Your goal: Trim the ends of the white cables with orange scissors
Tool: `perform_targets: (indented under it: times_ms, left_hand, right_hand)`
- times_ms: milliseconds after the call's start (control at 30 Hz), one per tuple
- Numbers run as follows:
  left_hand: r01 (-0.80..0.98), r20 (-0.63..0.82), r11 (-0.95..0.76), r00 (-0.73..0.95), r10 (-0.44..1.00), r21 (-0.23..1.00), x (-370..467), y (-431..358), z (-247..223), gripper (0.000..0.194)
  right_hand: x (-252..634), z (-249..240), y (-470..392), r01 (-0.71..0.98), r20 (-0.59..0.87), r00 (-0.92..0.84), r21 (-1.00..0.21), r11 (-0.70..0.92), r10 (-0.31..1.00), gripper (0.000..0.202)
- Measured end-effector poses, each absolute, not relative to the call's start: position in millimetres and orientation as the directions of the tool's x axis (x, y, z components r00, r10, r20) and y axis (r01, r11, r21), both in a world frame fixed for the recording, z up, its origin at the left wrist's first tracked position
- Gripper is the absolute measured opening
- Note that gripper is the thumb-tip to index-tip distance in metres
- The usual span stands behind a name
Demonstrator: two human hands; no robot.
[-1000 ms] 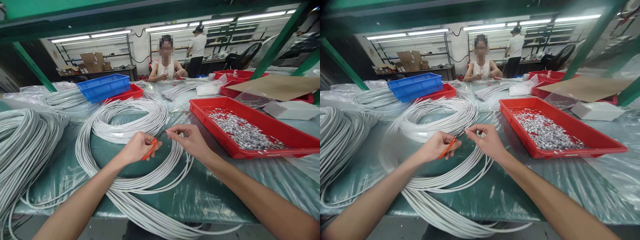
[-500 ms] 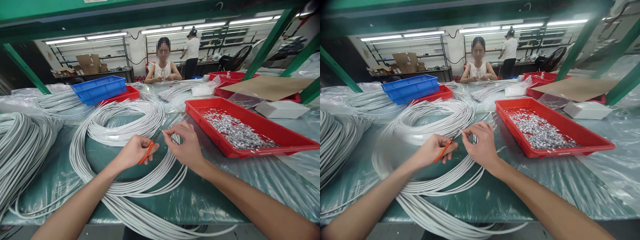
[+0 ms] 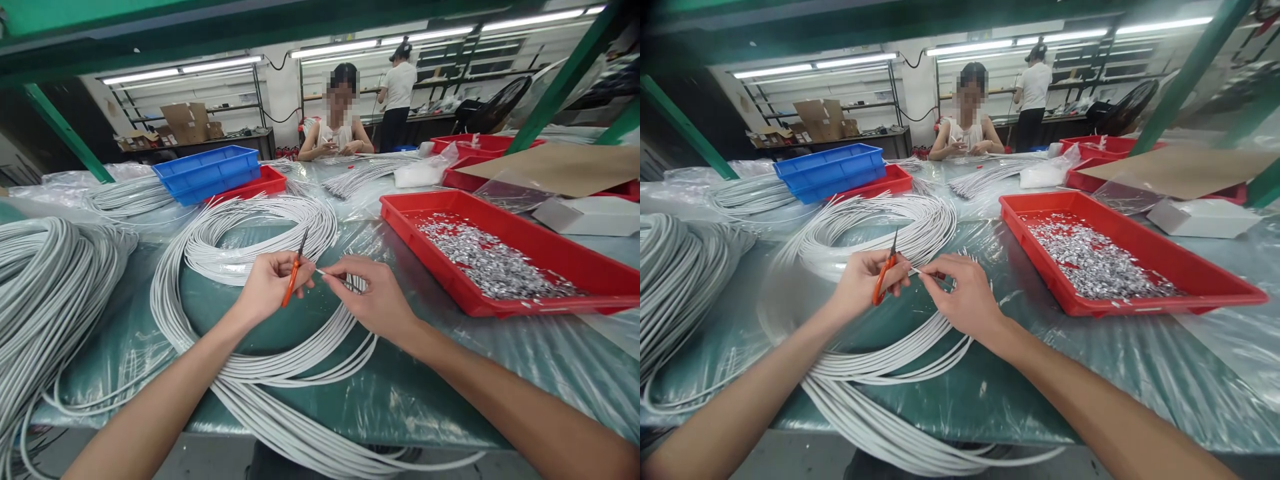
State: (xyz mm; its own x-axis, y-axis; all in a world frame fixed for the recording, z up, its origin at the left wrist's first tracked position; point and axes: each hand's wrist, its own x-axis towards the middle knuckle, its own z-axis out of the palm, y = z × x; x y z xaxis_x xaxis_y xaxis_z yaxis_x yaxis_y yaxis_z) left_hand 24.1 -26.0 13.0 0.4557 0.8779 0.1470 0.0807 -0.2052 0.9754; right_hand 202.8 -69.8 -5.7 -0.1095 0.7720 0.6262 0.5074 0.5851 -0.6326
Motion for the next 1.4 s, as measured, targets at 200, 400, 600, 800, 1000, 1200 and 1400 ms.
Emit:
perform_targets:
  times_ms: [200,400,600,800,1000,1200,1400]
  left_hand:
    - [0.075,0.123,-0.192,0.537,0.834,0.978,22,-24,15,0.019]
    - [0.032,0.136,-0.188,0.573,0.808,0.982,20,-26,18,0.015]
    - [0.154,0.063,-0.193,0.604,0.795,0.969,16,-24,20,0.013]
    - [0.287,-0.055,-0.196,0.679,0.732,0.938,13,-19,21,0.01]
    - [0.316,-0.094,-0.201,0.716,0.692,0.927,13,-21,21,0.01]
    - [0.324,-0.071,-0.245,0.721,0.689,0.914,12,-20,18,0.01]
    - [0.317,-0.039,-0.294,0.736,0.675,0.902,10,-20,14,0.008]
  right_hand:
    - [205,-8,-69,0.521,0.686,-0.119,-0.573,0.633,0.718,0.013]
    - [202,-7,-72,0.404,0.634,-0.049,-0.694,0.596,0.772,0.01]
    - [207,-8,-68,0.412,0.611,-0.156,-0.674,0.613,0.776,0.012]
    - [218,-8,-59,0.504,0.637,-0.402,-0.446,0.74,0.658,0.017]
    - [224,-8,-57,0.487,0.617,-0.532,-0.337,0.805,0.58,0.019]
    - [223,-9,-57,0.493,0.611,-0.514,-0.363,0.791,0.601,0.017]
    - [222,-11,-58,0.55,0.574,-0.487,-0.384,0.741,0.659,0.015]
